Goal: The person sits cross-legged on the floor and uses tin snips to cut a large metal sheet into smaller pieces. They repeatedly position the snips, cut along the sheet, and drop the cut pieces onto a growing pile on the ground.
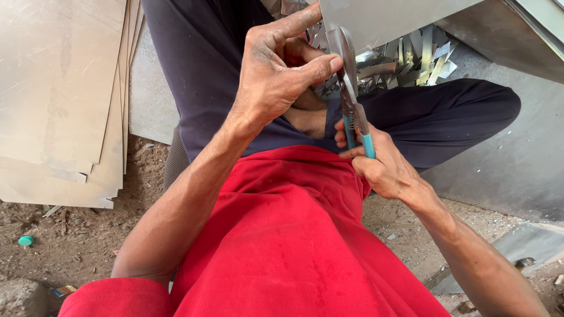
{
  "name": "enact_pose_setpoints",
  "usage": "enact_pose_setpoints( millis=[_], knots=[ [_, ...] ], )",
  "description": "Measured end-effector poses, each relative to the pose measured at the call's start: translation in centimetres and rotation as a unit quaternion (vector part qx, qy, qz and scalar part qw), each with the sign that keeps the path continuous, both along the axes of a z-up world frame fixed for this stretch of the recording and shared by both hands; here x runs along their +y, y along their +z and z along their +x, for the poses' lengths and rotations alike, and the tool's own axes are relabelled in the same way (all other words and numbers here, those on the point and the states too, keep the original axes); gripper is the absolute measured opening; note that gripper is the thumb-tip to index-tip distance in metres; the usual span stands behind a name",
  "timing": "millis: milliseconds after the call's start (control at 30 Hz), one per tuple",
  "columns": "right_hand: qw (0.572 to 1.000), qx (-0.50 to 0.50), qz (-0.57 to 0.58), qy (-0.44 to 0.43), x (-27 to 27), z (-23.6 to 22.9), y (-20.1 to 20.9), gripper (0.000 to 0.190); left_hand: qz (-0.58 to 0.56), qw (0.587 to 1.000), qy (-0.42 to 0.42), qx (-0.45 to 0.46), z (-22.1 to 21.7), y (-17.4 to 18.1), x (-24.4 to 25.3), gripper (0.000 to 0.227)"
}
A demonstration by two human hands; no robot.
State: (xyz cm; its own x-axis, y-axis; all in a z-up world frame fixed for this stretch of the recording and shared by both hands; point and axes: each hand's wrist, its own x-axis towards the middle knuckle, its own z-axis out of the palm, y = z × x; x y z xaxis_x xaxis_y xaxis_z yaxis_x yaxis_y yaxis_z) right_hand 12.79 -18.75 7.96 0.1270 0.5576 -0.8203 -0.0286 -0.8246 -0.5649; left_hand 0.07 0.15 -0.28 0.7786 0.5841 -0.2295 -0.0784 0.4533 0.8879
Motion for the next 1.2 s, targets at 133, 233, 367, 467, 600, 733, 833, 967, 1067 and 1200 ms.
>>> enact_pose_setpoints(
  millis=[133, 233, 367, 467, 600, 733, 833, 967, 1067, 1200],
  knots=[
    [0.995, -0.078, -0.044, 0.033, 0.2, 0.0, 0.4, 0.042, 0.001, 1.000, 0.004, -0.008, 0.0, -0.1, -0.1, 0.062],
    [0.988, -0.135, -0.004, 0.068, -0.1, 0.0, 0.1, 0.022, -0.010, 1.000, 0.000, 0.008, -0.1, -0.1, -0.2, 0.065],
    [0.983, -0.170, 0.018, 0.066, -0.3, -0.3, -0.5, 0.015, -0.066, 0.997, -0.010, -0.028, 0.0, -0.8, 0.4, 0.059],
    [0.982, -0.158, 0.071, 0.072, -0.8, -0.2, -0.9, 0.024, -0.076, 0.995, -0.043, -0.042, -0.5, -0.9, 2.3, 0.048],
    [0.986, -0.127, 0.088, 0.055, -3.9, 0.1, -1.2, 0.028, 0.333, 0.942, -0.009, 0.039, -1.1, 1.1, 3.0, 0.033],
    [0.992, -0.057, 0.005, -0.110, -8.6, -2.0, -2.8, 0.017, 0.428, 0.884, -0.153, 0.109, -0.4, 1.5, 6.1, 0.025],
    [0.965, -0.055, 0.077, -0.245, -11.4, -3.3, -4.4, 0.018, 0.138, 0.945, -0.285, -0.080, 1.3, 1.2, 8.1, 0.035],
    [0.910, -0.025, 0.129, -0.393, -12.8, -4.9, -6.3, 0.022, 0.055, 0.975, -0.195, 0.087, 6.2, -0.4, 3.1, 0.033],
    [0.892, 0.047, 0.115, -0.434, -12.0, -4.3, -5.6, 0.054, 0.021, 0.981, -0.171, 0.091, 11.2, 0.7, -5.1, 0.030],
    [0.863, 0.030, 0.166, -0.477, -10.5, -5.6, -5.4, 0.059, -0.052, 0.989, -0.134, 0.030, 13.6, -0.5, -12.7, 0.029]
  ],
)
